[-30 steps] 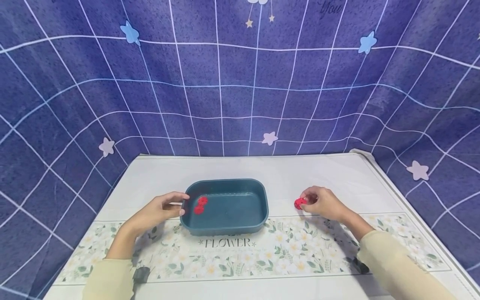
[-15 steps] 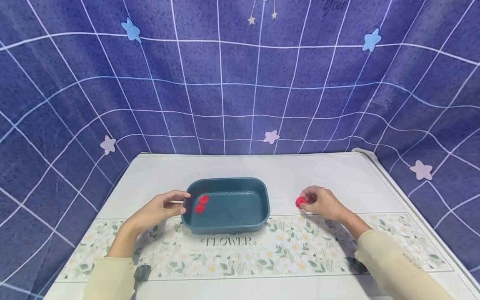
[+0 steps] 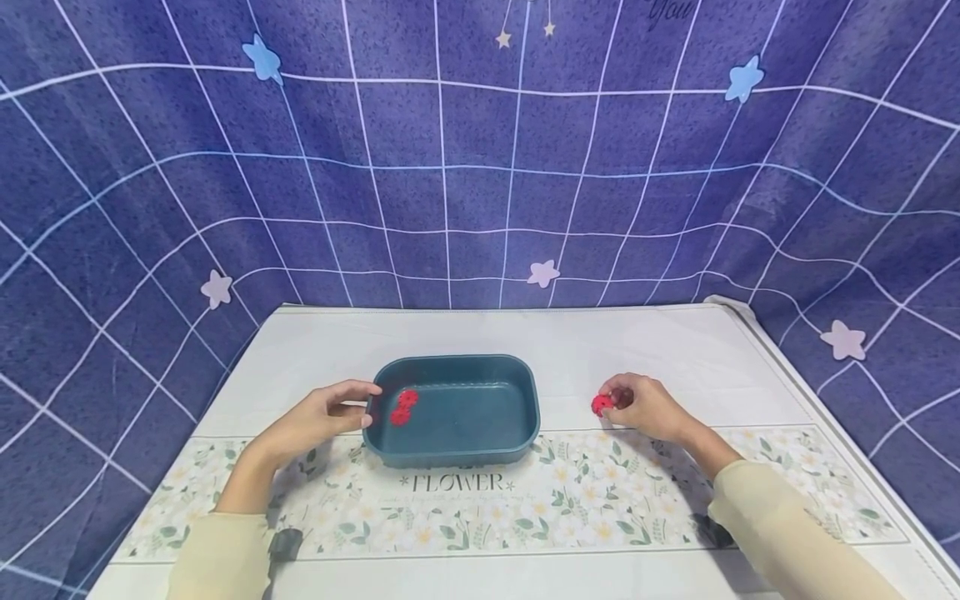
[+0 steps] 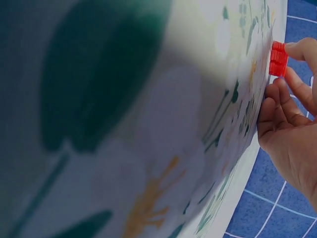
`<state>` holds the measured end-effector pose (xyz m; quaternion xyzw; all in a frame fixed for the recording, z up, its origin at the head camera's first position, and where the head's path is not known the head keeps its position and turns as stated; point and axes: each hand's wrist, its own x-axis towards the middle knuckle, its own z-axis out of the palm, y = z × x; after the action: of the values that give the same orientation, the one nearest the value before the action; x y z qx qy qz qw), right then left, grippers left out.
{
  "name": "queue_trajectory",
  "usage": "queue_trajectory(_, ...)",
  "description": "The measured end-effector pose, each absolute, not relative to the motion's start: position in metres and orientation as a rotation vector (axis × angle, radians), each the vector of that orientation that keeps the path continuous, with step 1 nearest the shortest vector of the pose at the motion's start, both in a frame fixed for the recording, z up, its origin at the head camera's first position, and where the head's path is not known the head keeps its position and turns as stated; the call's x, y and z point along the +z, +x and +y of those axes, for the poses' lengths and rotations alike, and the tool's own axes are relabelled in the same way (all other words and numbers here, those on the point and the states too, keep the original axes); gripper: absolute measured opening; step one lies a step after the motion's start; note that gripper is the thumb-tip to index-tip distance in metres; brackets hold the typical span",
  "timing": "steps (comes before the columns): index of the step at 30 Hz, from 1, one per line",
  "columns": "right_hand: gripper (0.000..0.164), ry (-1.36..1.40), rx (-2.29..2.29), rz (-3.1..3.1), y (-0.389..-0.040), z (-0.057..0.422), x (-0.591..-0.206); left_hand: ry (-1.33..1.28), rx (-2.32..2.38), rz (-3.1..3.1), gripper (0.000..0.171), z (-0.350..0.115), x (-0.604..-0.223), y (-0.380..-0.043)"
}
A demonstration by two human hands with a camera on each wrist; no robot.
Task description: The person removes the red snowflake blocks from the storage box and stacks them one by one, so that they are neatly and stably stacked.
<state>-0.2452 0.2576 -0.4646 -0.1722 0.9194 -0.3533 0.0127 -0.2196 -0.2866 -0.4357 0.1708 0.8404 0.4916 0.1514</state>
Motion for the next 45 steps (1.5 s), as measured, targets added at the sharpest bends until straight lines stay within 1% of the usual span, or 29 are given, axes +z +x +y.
queue_trajectory(13, 0.034, -0.548, -1.162, 2.802, -0.245, 0.258, -0.46, 0.488, 1.415, 2.419, 0.057, -0.288, -0.437, -0.219)
queue_trajectory(18, 0.031, -0.55, -1.148, 2.841, -0.25, 0.258, -0.453, 0.487, 1.409, 2.426, 0.056, -0.288, -0.436, -0.218)
queue_trajectory(22, 0.027, -0.557, -1.159, 2.931, -0.259, 0.25, -0.437, 0.478, 1.415, 2.416, 0.057, -0.288, -0.435, -0.218)
queue_trajectory(26, 0.024, -0.59, -1.264, 2.941, -0.269, 0.232, -0.414, 0.473, 1.415, 2.417, 0.058, -0.288, -0.434, -0.217)
queue_trajectory(31, 0.024, -0.671, -1.406, 2.843, -0.278, 0.197, -0.393, 0.482, 1.4, 2.435, 0.057, -0.289, -0.435, -0.218)
queue_trajectory(38, 0.023, -0.765, -1.446, 2.721, -0.283, 0.149, -0.38, 0.486, 1.395, 2.431, 0.057, -0.287, -0.438, -0.22)
queue_trajectory(45, 0.026, -0.86, -1.456, 2.606, -0.283, 0.107, -0.371, 0.496, 1.406, 2.424, 0.057, -0.288, -0.438, -0.221)
